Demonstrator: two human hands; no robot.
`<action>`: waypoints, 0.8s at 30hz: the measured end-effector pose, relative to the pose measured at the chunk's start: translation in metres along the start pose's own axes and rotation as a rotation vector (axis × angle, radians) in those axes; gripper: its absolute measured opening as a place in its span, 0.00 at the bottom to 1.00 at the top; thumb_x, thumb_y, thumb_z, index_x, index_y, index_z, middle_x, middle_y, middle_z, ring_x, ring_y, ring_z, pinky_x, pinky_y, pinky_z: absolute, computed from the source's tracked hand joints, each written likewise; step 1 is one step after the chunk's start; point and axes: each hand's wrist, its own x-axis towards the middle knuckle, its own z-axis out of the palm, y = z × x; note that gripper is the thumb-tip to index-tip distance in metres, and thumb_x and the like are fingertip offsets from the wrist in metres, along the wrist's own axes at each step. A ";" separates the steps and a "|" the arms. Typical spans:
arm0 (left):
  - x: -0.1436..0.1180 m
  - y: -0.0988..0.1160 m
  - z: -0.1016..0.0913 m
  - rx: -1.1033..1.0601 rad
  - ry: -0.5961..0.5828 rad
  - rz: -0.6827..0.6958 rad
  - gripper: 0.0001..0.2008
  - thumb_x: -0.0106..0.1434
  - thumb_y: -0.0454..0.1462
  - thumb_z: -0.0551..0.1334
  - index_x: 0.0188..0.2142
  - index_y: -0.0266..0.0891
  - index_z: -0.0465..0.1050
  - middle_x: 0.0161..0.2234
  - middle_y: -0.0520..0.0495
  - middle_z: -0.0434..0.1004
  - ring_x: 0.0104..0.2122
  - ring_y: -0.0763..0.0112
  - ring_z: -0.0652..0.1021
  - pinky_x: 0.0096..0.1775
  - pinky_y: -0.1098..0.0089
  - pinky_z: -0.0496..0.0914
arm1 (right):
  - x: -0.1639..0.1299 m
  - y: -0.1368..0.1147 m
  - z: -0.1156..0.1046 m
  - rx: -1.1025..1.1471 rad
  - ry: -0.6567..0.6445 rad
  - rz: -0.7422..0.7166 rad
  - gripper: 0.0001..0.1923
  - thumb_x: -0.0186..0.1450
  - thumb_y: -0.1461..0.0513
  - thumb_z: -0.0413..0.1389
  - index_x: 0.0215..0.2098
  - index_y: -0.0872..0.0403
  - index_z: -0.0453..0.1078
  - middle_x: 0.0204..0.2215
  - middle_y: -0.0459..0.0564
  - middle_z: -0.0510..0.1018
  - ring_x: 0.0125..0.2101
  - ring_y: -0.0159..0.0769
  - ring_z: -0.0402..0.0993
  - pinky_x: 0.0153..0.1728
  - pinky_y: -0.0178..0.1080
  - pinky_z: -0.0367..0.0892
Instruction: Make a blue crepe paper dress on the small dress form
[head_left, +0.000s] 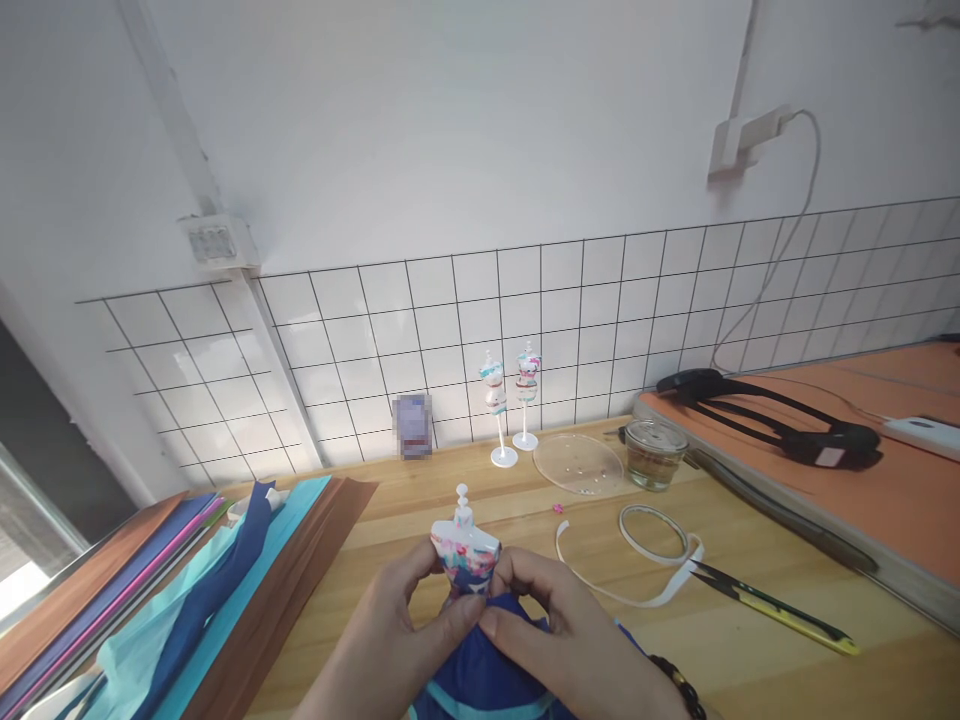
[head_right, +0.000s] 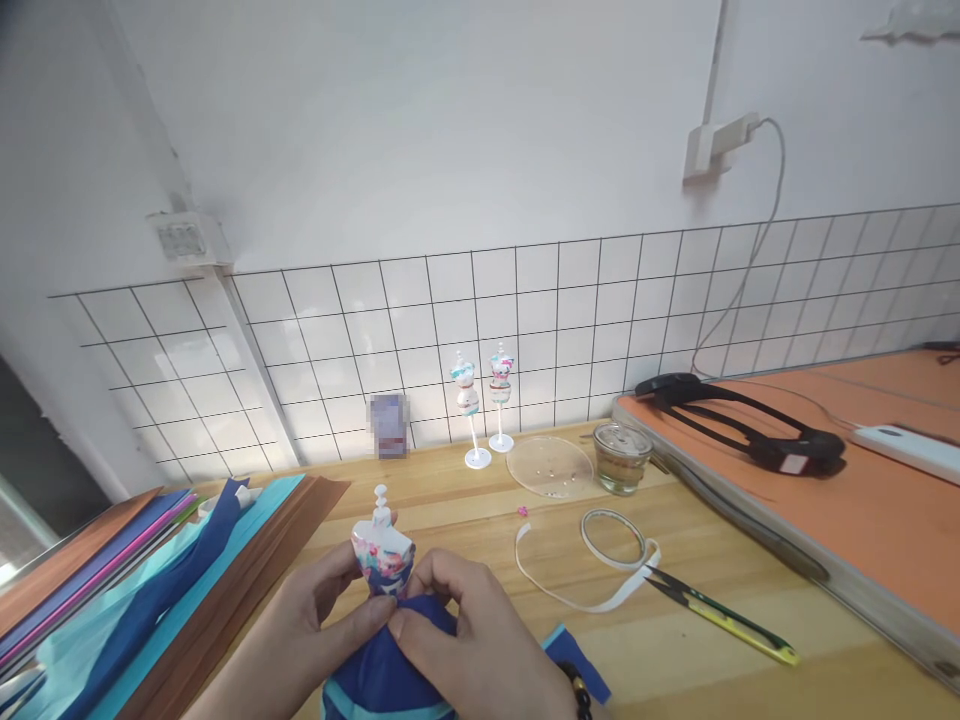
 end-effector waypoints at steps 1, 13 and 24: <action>0.000 0.000 0.000 0.012 0.009 0.005 0.06 0.56 0.37 0.61 0.34 0.41 0.75 0.36 0.49 0.79 0.39 0.61 0.76 0.45 0.68 0.68 | 0.000 0.000 -0.001 -0.006 -0.014 -0.001 0.07 0.58 0.60 0.55 0.26 0.53 0.61 0.24 0.41 0.62 0.26 0.30 0.58 0.26 0.32 0.58; 0.001 -0.007 -0.006 0.023 -0.055 0.005 0.25 0.57 0.38 0.61 0.55 0.43 0.64 0.41 0.47 0.77 0.43 0.61 0.74 0.49 0.66 0.65 | 0.003 0.006 -0.007 0.022 -0.035 0.023 0.09 0.60 0.59 0.55 0.24 0.55 0.64 0.23 0.41 0.66 0.27 0.30 0.62 0.30 0.33 0.59; 0.003 -0.032 0.001 -0.228 -0.018 -0.001 0.29 0.54 0.37 0.64 0.56 0.40 0.61 0.33 0.48 0.75 0.38 0.64 0.74 0.48 0.63 0.65 | 0.000 -0.001 -0.003 -0.261 0.030 -0.058 0.08 0.59 0.62 0.53 0.23 0.53 0.62 0.23 0.42 0.68 0.29 0.32 0.65 0.32 0.34 0.61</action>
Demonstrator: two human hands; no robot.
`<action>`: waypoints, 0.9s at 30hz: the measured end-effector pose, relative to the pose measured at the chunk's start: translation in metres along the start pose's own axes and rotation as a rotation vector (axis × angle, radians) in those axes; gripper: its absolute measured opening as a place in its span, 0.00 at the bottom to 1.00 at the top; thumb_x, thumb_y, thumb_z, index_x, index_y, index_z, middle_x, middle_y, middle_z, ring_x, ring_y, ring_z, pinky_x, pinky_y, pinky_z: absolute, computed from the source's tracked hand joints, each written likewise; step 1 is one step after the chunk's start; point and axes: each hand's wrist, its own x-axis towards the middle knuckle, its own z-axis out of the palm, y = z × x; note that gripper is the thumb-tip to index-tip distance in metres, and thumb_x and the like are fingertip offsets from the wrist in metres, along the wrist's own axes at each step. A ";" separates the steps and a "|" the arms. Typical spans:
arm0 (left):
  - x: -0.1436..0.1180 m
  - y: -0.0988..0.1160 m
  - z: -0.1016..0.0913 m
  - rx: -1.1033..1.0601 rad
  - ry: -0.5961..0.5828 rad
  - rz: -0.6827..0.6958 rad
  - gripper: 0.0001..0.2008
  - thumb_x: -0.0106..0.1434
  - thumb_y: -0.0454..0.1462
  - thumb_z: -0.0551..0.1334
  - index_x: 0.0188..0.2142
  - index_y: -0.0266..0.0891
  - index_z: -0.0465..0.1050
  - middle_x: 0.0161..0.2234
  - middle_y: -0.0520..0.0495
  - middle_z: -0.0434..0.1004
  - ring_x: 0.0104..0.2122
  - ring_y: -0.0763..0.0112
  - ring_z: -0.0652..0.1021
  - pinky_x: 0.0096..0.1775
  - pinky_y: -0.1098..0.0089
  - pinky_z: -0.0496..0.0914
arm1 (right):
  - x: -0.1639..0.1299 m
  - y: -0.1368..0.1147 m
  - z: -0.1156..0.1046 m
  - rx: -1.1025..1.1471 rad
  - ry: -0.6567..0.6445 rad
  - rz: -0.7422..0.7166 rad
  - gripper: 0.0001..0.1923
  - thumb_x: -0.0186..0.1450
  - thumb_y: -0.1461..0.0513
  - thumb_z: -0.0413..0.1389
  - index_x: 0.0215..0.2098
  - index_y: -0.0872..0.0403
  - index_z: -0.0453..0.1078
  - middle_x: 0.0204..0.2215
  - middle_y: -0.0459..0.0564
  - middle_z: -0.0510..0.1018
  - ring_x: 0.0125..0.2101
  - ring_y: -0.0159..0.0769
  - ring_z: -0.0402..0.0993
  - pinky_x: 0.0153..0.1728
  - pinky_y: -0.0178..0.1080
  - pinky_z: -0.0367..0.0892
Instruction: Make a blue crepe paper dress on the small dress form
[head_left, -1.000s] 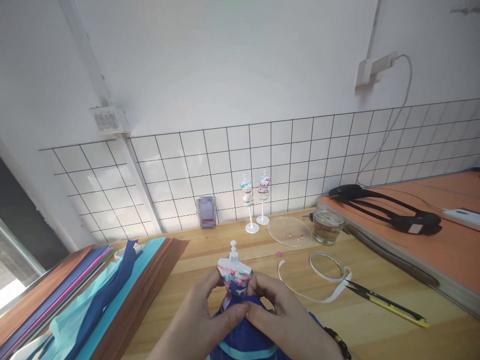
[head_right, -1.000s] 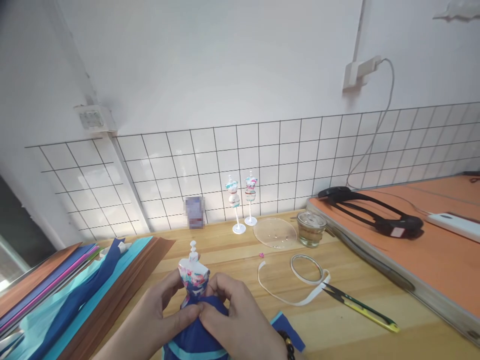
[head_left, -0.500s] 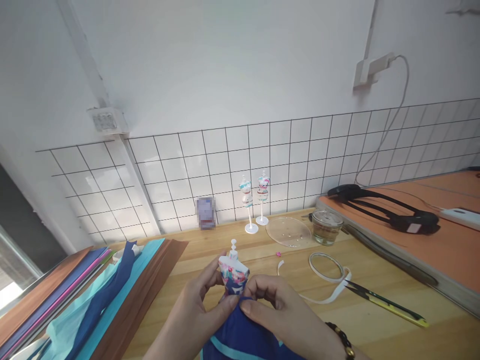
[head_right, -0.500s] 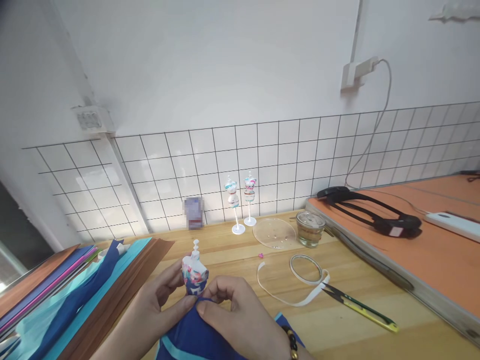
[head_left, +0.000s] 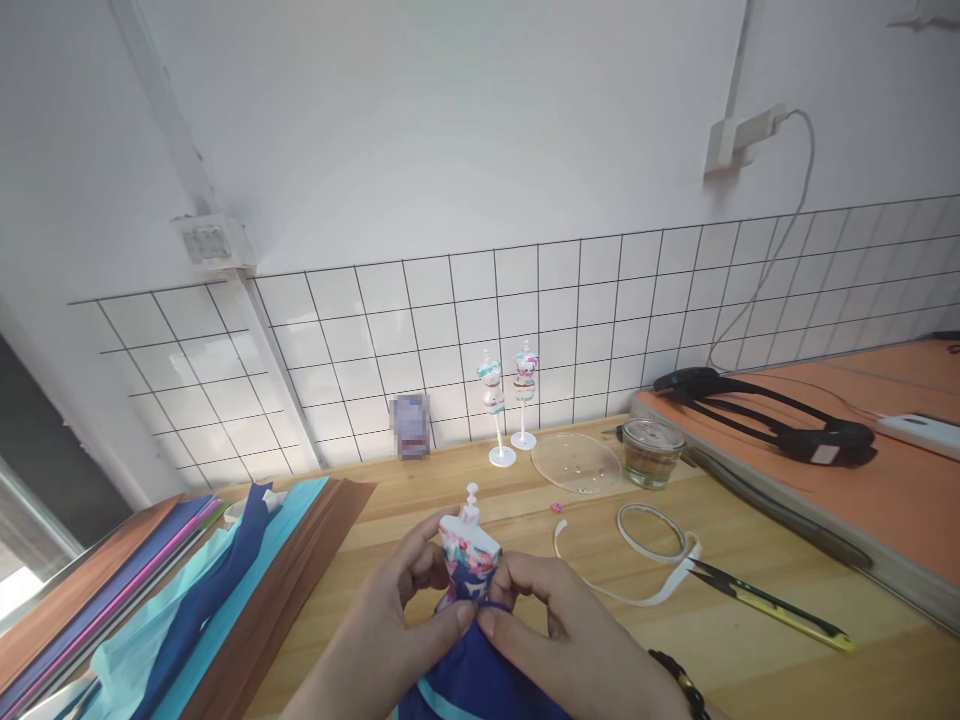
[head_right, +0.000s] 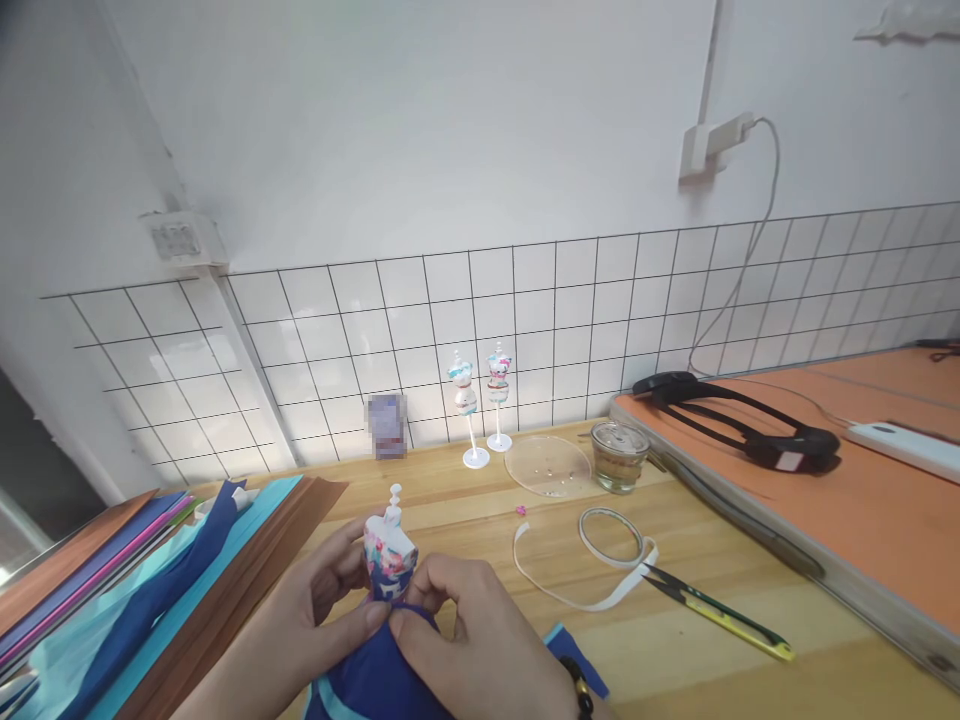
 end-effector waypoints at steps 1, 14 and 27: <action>0.000 0.001 -0.001 -0.019 -0.022 0.000 0.29 0.55 0.37 0.64 0.55 0.40 0.61 0.34 0.48 0.75 0.38 0.64 0.74 0.48 0.63 0.65 | 0.000 0.000 -0.001 -0.018 0.003 0.018 0.08 0.59 0.62 0.54 0.23 0.53 0.62 0.23 0.42 0.68 0.28 0.32 0.65 0.31 0.34 0.61; 0.006 0.011 -0.010 0.004 -0.152 0.049 0.09 0.58 0.39 0.64 0.38 0.40 0.71 0.37 0.48 0.73 0.40 0.63 0.72 0.46 0.65 0.66 | 0.002 -0.004 -0.016 0.083 -0.106 0.006 0.07 0.60 0.61 0.55 0.28 0.56 0.72 0.25 0.46 0.73 0.28 0.32 0.68 0.31 0.34 0.63; 0.001 0.016 -0.001 -0.059 -0.137 0.047 0.09 0.54 0.33 0.64 0.36 0.40 0.68 0.33 0.50 0.73 0.35 0.67 0.72 0.38 0.69 0.66 | -0.002 -0.008 -0.012 0.022 -0.081 -0.035 0.07 0.60 0.63 0.54 0.28 0.55 0.74 0.27 0.47 0.77 0.31 0.34 0.72 0.32 0.34 0.65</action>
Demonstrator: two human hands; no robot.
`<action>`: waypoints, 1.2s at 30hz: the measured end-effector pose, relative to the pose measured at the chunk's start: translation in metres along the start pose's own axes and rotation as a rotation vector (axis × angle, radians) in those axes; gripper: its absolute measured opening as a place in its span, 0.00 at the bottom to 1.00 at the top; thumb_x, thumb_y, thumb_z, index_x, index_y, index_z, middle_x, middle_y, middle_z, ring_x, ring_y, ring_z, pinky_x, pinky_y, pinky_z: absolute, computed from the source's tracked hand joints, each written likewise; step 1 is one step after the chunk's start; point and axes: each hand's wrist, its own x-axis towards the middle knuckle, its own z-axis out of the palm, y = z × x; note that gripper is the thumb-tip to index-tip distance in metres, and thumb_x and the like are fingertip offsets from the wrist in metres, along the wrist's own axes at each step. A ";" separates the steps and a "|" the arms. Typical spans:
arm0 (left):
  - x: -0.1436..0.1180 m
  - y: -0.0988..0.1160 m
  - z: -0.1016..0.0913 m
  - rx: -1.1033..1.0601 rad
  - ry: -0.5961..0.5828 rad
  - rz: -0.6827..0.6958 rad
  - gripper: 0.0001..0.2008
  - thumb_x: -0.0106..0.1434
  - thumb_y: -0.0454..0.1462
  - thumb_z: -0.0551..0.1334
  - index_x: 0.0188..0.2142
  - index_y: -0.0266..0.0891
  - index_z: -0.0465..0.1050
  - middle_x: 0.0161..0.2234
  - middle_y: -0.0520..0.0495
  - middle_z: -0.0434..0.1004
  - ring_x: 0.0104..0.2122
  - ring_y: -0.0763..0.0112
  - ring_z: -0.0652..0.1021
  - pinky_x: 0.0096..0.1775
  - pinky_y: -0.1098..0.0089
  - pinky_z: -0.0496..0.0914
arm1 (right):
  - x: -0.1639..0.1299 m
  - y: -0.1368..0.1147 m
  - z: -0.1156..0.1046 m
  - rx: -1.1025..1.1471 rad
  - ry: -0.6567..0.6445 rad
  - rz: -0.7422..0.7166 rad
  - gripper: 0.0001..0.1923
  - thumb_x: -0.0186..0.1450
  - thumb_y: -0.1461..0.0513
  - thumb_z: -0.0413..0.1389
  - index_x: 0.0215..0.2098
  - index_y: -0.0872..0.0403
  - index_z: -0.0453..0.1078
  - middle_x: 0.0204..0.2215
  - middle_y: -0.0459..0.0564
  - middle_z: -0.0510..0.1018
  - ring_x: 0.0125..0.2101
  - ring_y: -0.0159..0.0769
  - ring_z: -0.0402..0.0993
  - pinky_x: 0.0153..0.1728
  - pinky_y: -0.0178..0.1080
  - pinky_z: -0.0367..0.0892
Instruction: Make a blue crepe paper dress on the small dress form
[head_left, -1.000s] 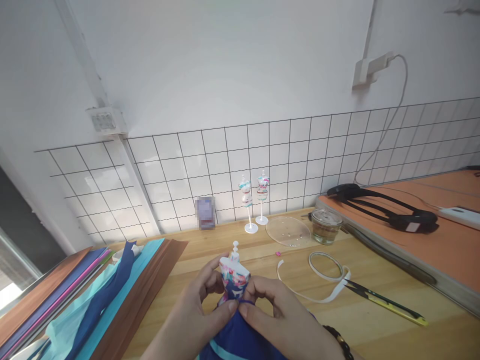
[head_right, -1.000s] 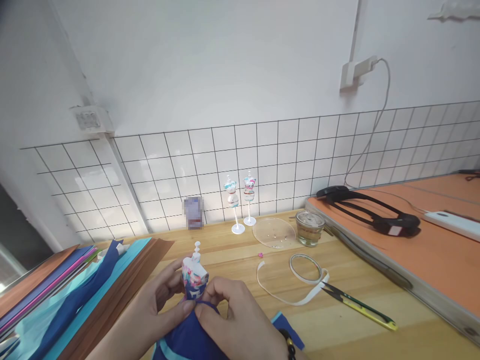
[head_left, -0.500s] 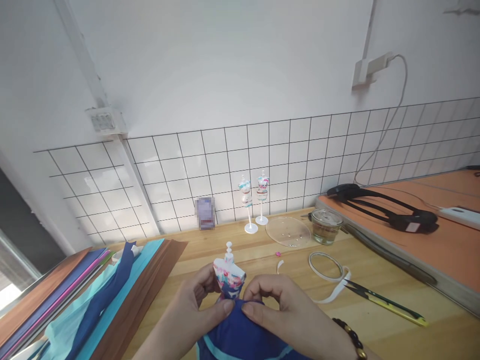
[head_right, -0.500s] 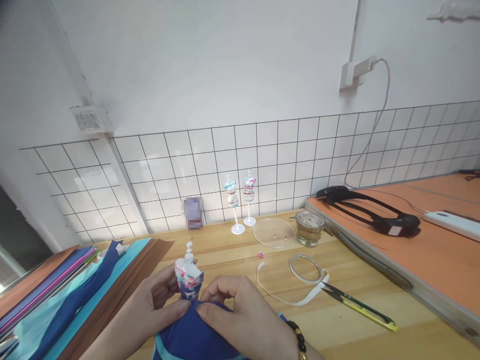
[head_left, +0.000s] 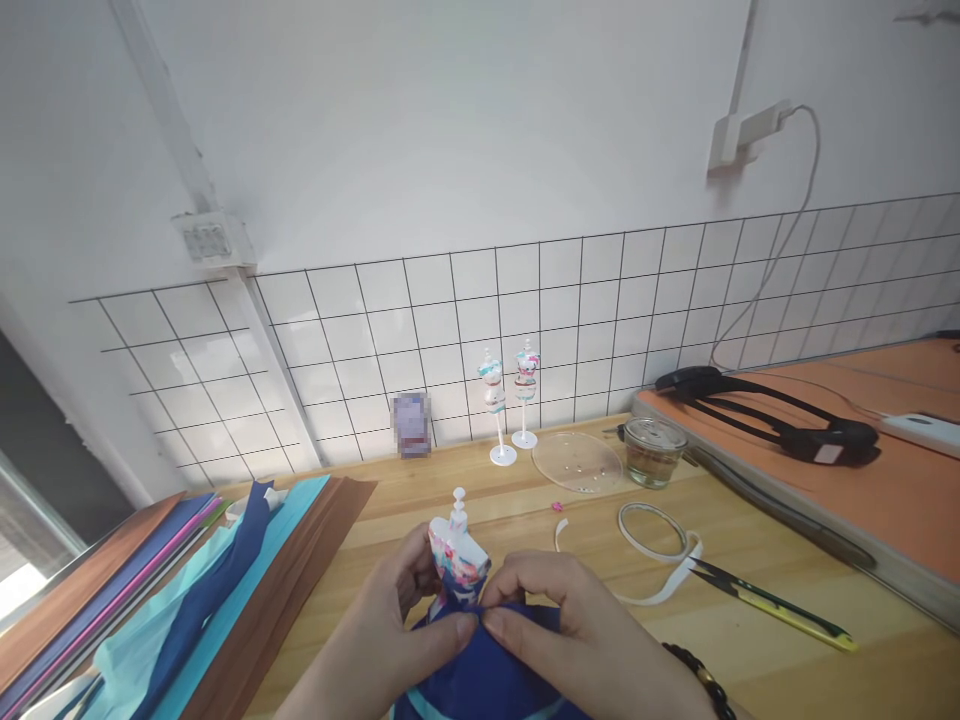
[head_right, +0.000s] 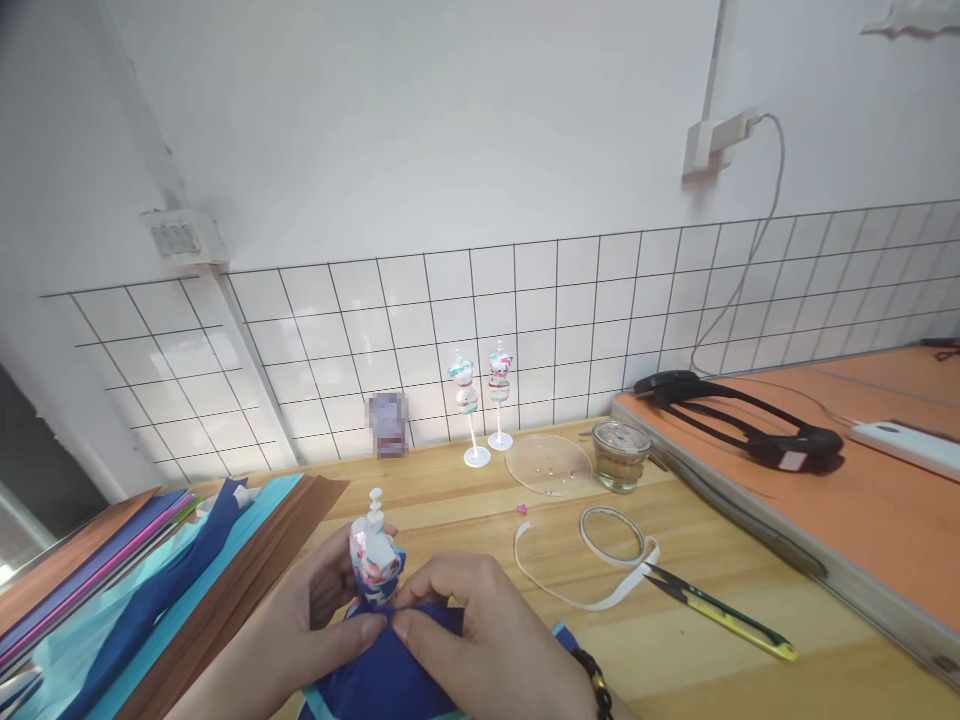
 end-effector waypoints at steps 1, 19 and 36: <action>0.000 -0.001 0.000 0.000 -0.003 -0.001 0.09 0.54 0.33 0.64 0.36 0.40 0.69 0.33 0.50 0.73 0.34 0.67 0.72 0.38 0.69 0.66 | 0.000 0.000 0.000 -0.002 0.001 0.003 0.07 0.60 0.63 0.54 0.28 0.55 0.74 0.27 0.47 0.78 0.31 0.34 0.72 0.33 0.34 0.65; -0.002 0.004 -0.007 0.079 -0.062 -0.028 0.11 0.55 0.31 0.61 0.38 0.41 0.66 0.35 0.49 0.69 0.37 0.66 0.70 0.43 0.66 0.65 | 0.002 0.002 -0.004 0.014 -0.045 0.031 0.08 0.60 0.61 0.55 0.29 0.56 0.74 0.26 0.47 0.76 0.29 0.32 0.70 0.30 0.33 0.64; -0.004 0.009 -0.007 0.086 -0.068 -0.056 0.13 0.55 0.32 0.62 0.41 0.39 0.67 0.36 0.48 0.70 0.40 0.63 0.71 0.44 0.64 0.64 | 0.000 -0.001 -0.002 -0.008 -0.001 -0.044 0.05 0.59 0.64 0.56 0.29 0.55 0.75 0.28 0.47 0.77 0.31 0.33 0.72 0.32 0.33 0.65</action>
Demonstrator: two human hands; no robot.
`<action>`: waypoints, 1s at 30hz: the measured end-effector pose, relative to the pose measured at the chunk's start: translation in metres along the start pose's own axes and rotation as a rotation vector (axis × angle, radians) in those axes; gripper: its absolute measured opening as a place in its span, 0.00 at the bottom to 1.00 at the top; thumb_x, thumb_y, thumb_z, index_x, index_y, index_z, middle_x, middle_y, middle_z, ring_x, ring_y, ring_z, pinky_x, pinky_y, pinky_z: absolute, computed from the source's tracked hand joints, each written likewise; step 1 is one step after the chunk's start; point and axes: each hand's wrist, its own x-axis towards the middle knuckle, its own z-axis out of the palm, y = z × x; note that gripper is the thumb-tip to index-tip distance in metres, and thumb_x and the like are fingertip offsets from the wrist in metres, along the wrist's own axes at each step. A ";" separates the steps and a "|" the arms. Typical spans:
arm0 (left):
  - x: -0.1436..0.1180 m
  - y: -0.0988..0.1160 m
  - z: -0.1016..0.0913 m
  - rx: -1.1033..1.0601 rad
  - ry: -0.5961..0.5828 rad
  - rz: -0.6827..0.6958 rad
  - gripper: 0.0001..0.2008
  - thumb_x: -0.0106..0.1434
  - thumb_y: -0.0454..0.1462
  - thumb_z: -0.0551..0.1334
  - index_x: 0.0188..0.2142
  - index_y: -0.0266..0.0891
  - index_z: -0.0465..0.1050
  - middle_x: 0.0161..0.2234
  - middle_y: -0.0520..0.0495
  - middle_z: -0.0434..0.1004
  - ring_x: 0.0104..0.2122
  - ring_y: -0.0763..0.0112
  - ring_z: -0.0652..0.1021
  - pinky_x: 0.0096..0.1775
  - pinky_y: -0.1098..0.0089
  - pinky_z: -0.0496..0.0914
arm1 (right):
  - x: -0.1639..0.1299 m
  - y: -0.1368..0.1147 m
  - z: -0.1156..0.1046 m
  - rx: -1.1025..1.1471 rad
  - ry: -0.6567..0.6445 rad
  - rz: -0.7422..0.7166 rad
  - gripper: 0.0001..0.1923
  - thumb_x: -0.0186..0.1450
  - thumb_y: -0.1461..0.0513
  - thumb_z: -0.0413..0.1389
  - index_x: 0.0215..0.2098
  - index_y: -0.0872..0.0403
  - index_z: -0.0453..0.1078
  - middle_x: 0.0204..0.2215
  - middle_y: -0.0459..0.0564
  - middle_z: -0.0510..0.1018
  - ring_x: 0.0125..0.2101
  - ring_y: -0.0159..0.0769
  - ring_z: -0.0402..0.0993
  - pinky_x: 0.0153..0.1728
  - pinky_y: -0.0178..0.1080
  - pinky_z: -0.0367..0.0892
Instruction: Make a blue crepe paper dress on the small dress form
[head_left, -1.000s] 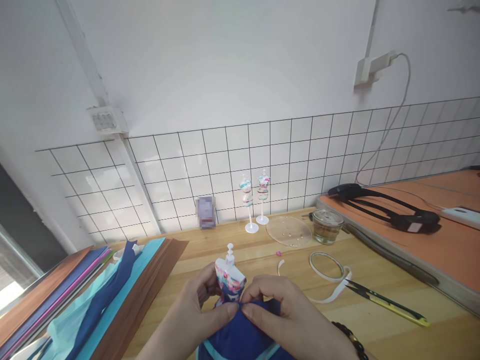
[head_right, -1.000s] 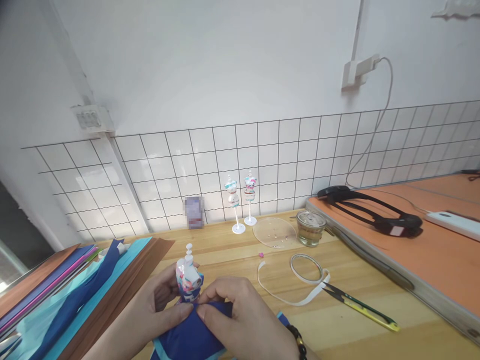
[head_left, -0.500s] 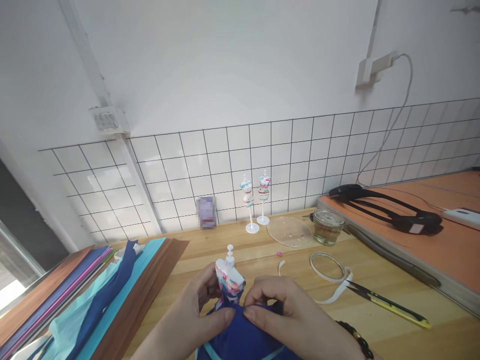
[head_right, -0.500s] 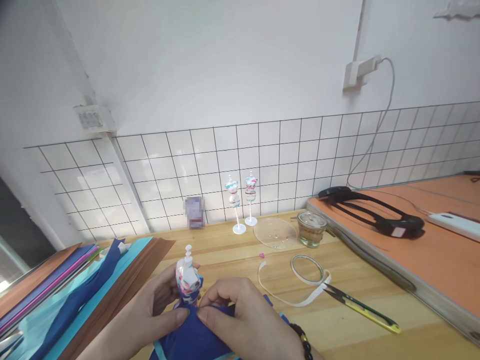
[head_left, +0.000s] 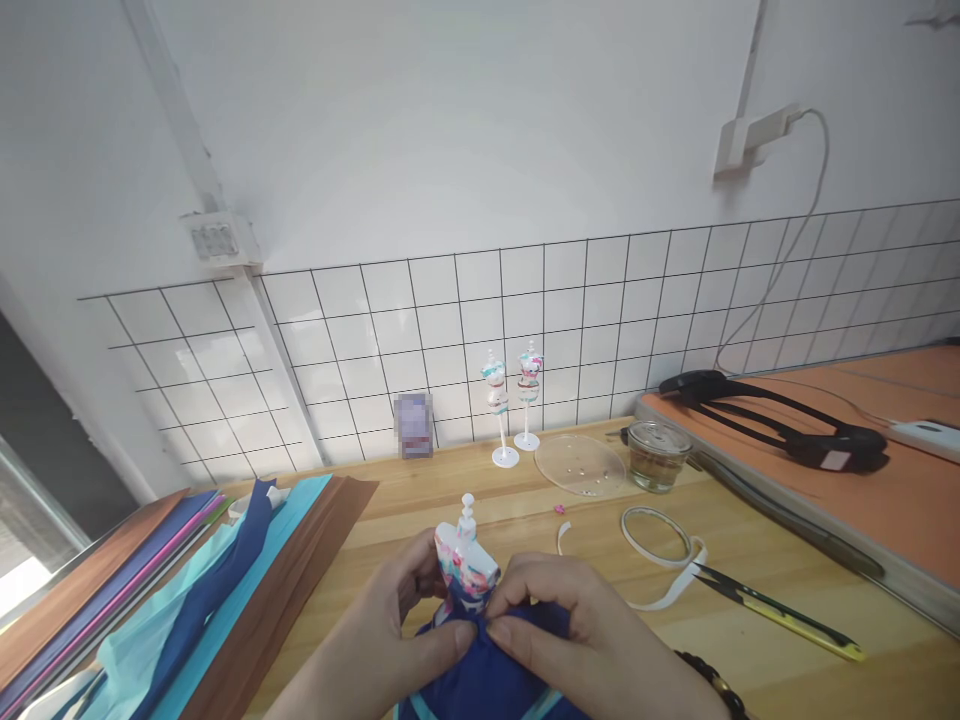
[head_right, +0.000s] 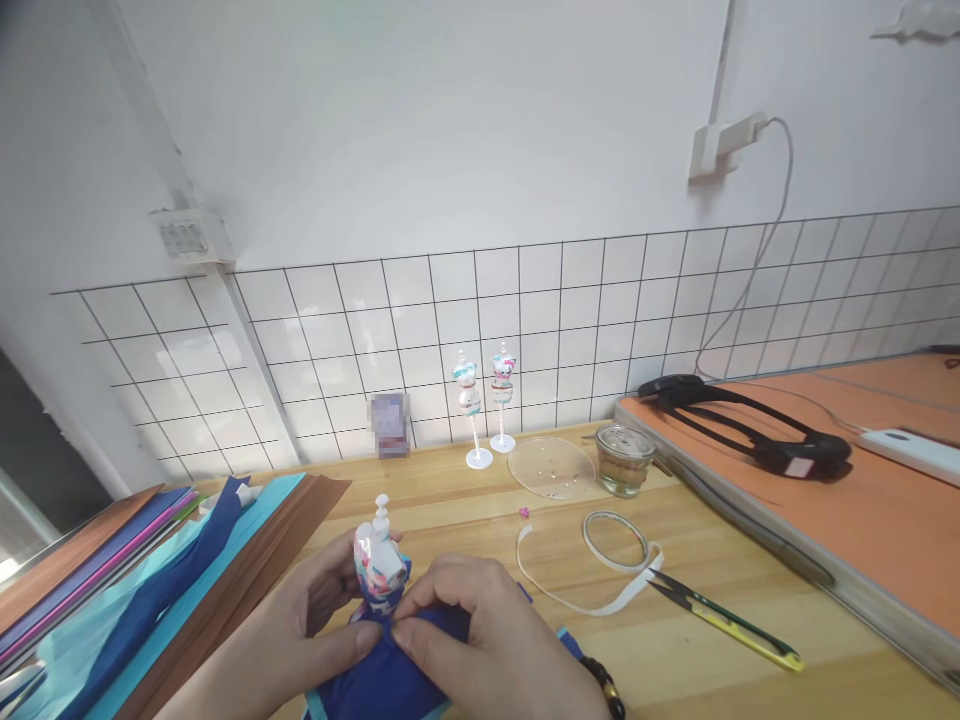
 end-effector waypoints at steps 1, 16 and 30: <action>0.000 0.000 0.000 0.002 0.000 0.003 0.13 0.55 0.32 0.62 0.41 0.39 0.67 0.36 0.48 0.70 0.40 0.63 0.71 0.44 0.64 0.64 | 0.000 0.000 0.001 0.001 0.004 0.022 0.05 0.59 0.63 0.56 0.29 0.55 0.74 0.28 0.47 0.78 0.30 0.33 0.72 0.31 0.33 0.65; 0.000 0.003 0.000 0.030 -0.001 -0.002 0.12 0.57 0.35 0.63 0.42 0.38 0.69 0.41 0.45 0.73 0.43 0.61 0.72 0.48 0.63 0.64 | -0.001 0.000 0.006 -0.074 0.067 0.116 0.05 0.57 0.62 0.56 0.26 0.55 0.73 0.25 0.46 0.78 0.27 0.32 0.71 0.27 0.31 0.64; 0.008 -0.003 0.006 -0.076 0.336 -0.033 0.11 0.51 0.37 0.66 0.35 0.38 0.72 0.32 0.48 0.77 0.35 0.63 0.76 0.40 0.67 0.68 | -0.005 0.003 0.005 -0.344 0.224 -0.417 0.10 0.57 0.65 0.58 0.38 0.53 0.67 0.40 0.52 0.73 0.41 0.38 0.69 0.41 0.39 0.67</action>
